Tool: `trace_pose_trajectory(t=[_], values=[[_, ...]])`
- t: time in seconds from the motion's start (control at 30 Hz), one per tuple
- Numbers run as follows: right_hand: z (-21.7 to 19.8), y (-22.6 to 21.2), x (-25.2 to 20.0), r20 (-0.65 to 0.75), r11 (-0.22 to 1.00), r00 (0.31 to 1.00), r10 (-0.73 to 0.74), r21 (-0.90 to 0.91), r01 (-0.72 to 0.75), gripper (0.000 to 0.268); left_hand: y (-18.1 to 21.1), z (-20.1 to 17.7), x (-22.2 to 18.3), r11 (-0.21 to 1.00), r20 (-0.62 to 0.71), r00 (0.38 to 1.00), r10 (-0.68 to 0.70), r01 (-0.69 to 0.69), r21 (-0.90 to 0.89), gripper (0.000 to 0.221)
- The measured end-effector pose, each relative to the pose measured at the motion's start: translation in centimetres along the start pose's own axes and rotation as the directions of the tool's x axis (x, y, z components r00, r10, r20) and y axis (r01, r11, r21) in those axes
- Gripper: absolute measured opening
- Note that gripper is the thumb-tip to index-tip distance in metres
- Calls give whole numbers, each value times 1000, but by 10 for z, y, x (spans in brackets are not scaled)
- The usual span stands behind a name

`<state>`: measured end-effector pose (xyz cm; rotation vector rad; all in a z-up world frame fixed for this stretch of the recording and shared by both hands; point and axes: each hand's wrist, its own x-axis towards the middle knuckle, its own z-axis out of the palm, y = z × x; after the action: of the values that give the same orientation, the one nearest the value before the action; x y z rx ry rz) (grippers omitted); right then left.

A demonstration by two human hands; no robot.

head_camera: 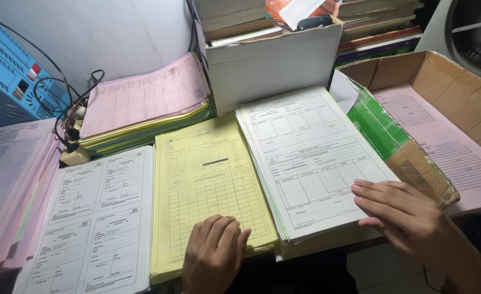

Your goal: Sorting and inspecting stacks of printed forms on a desk

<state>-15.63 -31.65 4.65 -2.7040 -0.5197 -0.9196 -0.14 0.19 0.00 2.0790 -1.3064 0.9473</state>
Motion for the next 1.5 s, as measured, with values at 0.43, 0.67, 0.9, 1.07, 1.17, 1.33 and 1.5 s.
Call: trace_pose_trajectory(t=[0.43,0.67,0.9,1.07,1.17,1.33,1.5], values=[[-12,-16,9,-40,987,999,-24,-158,17,19,4,-15,13,986,-155,988,25,-50,-161,12],[-12,-17,6,-153,993,988,35,-106,-51,13,25,-22,28,954,-120,990,76,-107,-281,16],[-18,-35,13,-189,991,973,135,39,-130,10,42,-39,46,933,-167,973,158,-203,-297,15],[-9,-53,21,-137,993,986,-93,-79,82,27,57,-40,46,923,-173,924,340,-363,-125,7],[3,-70,34,-135,973,967,-217,-108,203,38,69,-50,55,912,-76,914,399,-387,136,24],[12,-85,49,-117,938,939,-323,-168,302,41,70,-41,60,942,-37,951,306,-297,155,40],[14,-87,54,-85,918,924,-372,-177,354,33,55,-43,45,867,45,914,403,-397,300,17]])
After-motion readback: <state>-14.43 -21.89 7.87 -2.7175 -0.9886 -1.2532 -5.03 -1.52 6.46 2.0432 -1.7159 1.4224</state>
